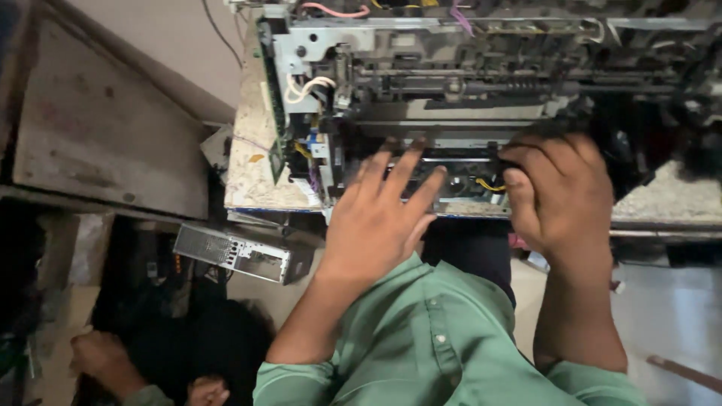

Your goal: The person removes a cyan drum unit from a disassembled printer, inspects it, and uses a screwdriver to adjust components on the drum. The person then places the drum back into the printer chassis.

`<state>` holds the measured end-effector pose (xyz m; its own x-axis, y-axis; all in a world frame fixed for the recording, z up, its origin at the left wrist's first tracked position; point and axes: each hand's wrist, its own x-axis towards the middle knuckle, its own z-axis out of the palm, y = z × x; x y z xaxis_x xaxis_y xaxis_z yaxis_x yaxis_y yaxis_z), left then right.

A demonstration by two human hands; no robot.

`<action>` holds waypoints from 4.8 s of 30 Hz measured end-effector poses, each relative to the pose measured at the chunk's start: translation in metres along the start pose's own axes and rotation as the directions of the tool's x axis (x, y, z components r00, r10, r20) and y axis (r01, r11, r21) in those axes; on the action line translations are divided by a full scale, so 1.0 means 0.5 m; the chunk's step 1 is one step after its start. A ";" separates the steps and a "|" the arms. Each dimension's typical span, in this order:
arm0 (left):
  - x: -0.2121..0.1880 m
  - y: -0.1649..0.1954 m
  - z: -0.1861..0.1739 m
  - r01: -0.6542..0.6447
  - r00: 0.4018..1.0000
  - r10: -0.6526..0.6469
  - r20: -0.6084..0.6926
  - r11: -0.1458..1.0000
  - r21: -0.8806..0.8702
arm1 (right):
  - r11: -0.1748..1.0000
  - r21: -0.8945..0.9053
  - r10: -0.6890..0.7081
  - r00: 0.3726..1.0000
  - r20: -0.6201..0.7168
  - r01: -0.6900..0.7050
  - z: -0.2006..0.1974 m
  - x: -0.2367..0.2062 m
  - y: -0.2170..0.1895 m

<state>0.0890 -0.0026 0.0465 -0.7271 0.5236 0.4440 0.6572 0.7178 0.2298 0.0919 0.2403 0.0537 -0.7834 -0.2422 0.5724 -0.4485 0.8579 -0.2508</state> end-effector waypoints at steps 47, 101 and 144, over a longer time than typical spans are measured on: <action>0.039 0.028 0.008 -0.052 0.996 0.061 -0.070 0.992 0.117 | 0.998 -0.065 0.007 0.999 -0.052 -0.010 -0.018 0.012 0.015; 0.031 0.010 0.004 0.016 0.996 -0.003 -0.090 0.989 0.148 | 0.996 0.052 0.084 0.707 -0.702 -0.067 -0.041 -0.006 0.129; 0.006 0.017 -0.006 -0.013 0.992 0.026 -0.121 0.994 0.109 | 0.976 -0.029 0.153 0.778 -0.609 -0.215 -0.022 0.033 0.113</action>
<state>0.0927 0.0038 0.0524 -0.6805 0.4829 0.5511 0.6411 0.7566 0.1287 0.0587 0.2899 0.0576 -0.4160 0.2189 0.8826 -0.2568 0.9028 -0.3449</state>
